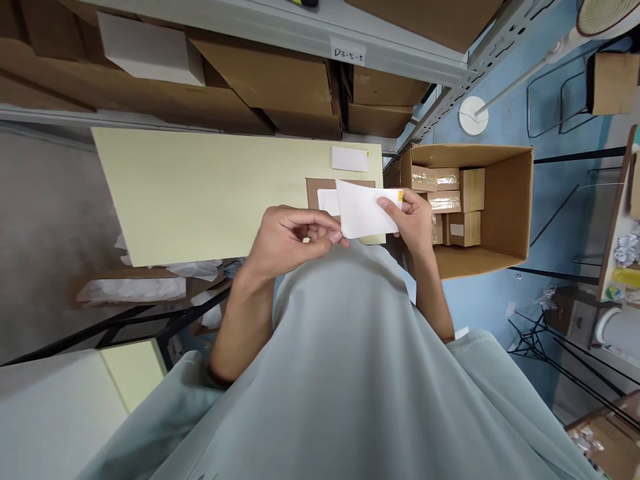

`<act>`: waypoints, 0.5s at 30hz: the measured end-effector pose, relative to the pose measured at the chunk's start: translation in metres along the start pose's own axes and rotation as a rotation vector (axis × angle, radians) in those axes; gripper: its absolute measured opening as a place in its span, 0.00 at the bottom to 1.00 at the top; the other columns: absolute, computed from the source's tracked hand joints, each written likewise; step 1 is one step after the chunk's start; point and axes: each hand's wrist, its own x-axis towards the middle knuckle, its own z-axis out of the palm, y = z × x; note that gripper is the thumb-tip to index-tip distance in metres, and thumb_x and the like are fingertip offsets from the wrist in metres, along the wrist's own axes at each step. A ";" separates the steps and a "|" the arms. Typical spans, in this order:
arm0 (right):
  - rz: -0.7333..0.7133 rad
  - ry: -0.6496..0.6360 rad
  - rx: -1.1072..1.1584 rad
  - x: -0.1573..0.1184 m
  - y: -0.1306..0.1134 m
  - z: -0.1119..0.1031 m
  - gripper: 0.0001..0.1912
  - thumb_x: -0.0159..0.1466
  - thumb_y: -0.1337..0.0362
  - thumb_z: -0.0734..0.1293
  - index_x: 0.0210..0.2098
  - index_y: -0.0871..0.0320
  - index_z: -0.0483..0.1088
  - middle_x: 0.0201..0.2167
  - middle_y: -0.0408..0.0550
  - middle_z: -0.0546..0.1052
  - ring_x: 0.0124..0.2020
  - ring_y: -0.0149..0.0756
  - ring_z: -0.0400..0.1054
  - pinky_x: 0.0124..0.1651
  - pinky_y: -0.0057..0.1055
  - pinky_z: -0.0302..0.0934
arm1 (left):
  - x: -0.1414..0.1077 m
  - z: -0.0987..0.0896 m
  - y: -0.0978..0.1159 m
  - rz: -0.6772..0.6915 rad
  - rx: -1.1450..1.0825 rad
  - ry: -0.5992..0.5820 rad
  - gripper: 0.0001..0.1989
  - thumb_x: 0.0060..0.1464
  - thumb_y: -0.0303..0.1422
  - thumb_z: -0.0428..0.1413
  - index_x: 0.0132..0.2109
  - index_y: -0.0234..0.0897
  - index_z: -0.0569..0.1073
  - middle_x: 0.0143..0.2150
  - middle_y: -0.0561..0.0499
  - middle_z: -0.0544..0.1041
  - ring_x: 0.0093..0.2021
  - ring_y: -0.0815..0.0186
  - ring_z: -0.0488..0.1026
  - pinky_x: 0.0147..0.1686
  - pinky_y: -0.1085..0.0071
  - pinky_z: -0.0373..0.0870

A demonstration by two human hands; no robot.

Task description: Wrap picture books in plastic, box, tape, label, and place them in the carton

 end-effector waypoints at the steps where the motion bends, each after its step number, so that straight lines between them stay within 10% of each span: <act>1: -0.010 -0.031 -0.045 0.003 0.003 0.006 0.28 0.67 0.36 0.76 0.51 0.53 0.80 0.26 0.38 0.75 0.24 0.30 0.67 0.24 0.28 0.65 | 0.000 -0.002 -0.001 -0.005 -0.021 -0.008 0.09 0.56 0.43 0.74 0.35 0.45 0.88 0.28 0.49 0.84 0.20 0.68 0.71 0.21 0.69 0.67; 7: -0.319 -0.078 -0.323 -0.014 -0.017 0.031 0.15 0.77 0.47 0.71 0.55 0.49 0.81 0.46 0.48 0.80 0.47 0.39 0.77 0.51 0.38 0.76 | 0.000 -0.007 0.002 0.012 -0.084 0.017 0.08 0.57 0.40 0.74 0.35 0.43 0.88 0.29 0.49 0.86 0.17 0.72 0.68 0.18 0.71 0.66; 15: -0.481 -0.100 -0.322 -0.051 -0.069 0.052 0.10 0.74 0.51 0.75 0.49 0.49 0.82 0.42 0.48 0.80 0.42 0.39 0.76 0.45 0.40 0.75 | -0.004 -0.020 -0.006 0.044 -0.020 0.079 0.10 0.57 0.44 0.74 0.35 0.45 0.88 0.23 0.53 0.79 0.19 0.70 0.71 0.20 0.71 0.67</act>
